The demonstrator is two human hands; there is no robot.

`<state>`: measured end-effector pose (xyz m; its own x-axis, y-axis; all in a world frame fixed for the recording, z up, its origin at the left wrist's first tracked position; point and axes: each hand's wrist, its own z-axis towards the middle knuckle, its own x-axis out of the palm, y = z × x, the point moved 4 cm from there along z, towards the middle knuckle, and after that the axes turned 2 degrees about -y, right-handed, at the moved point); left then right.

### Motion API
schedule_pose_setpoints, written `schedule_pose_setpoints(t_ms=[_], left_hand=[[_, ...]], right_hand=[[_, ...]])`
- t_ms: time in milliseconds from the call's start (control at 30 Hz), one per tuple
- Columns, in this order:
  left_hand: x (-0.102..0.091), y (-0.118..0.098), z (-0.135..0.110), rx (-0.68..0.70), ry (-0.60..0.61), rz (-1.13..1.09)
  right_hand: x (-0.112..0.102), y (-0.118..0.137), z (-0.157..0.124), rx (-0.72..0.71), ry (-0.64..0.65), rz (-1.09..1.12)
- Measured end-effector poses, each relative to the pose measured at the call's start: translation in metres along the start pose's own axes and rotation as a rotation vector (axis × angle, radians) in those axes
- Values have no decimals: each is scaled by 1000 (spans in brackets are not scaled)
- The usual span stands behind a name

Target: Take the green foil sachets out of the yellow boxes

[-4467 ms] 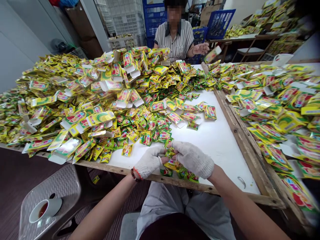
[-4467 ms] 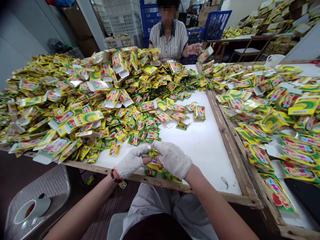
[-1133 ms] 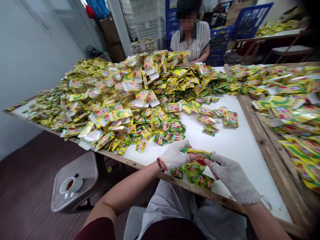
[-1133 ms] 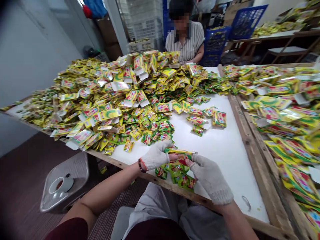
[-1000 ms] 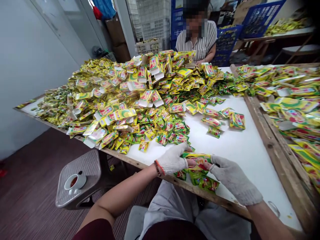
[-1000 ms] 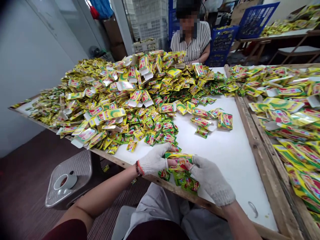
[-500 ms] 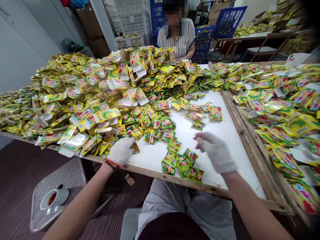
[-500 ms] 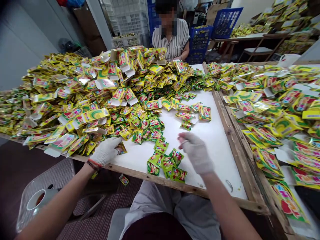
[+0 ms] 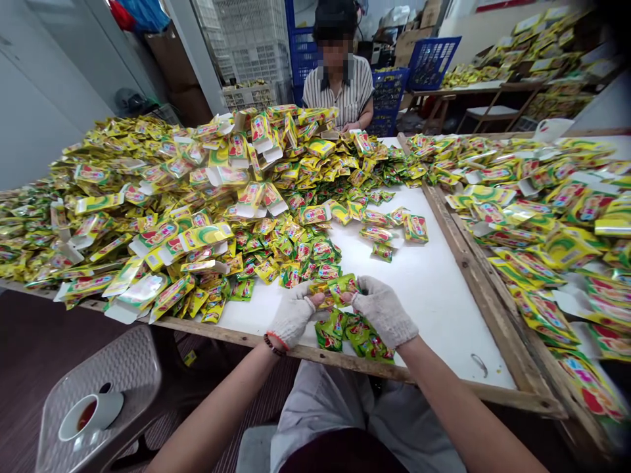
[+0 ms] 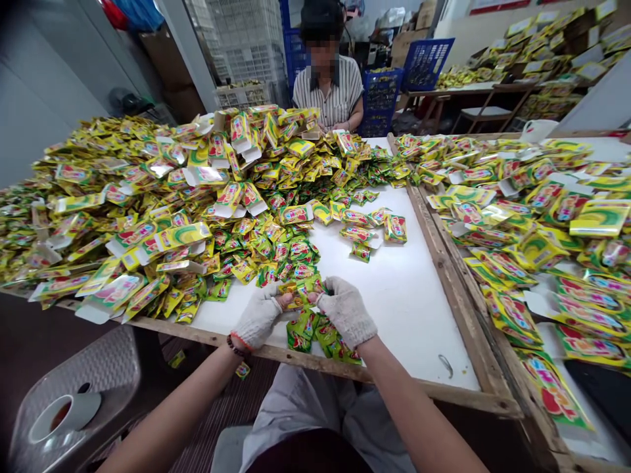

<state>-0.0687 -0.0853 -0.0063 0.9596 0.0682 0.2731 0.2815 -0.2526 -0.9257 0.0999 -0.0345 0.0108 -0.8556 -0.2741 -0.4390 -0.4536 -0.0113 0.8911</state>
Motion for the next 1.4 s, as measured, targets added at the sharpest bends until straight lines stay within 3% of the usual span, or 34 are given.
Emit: schedule_pose_setpoints(t_ms=[100,200,333,467,533,667,800,933,1000,1100,1267,1400], left_hand=[[21,-1,0,37,74,-76],[29,-3,3,24,93,-18],[41,-4,13,-38,158,144],[63,-7,33,14,223,422],[74,-15,56,163,188,681],[104,-36,126,595,102,1313],[135,-43,199,627,214,1502],[147,-44,230,565,283,1648],[142,-46,228,524,276,1703],[128,-51,206,511,253,1737],[111,-52,131,688,233,1598],[103,-44,80,734,204,1460]], right_hand=[[1,1,-4,-14,-16,26],[-3,-1,-3,-58,35,-15],[-19,-6,-3,-102,-28,-193],[-35,-18,3,-148,2,-9],[-48,-31,9,-89,-9,148],[-83,-63,23,108,-255,331],[-102,-75,30,145,-409,353],[-103,-70,32,102,-434,309],[-103,-68,32,74,-440,276],[-107,-67,30,18,-492,208],[-113,-62,23,-70,-617,282],[-104,-56,14,-91,-517,335]])
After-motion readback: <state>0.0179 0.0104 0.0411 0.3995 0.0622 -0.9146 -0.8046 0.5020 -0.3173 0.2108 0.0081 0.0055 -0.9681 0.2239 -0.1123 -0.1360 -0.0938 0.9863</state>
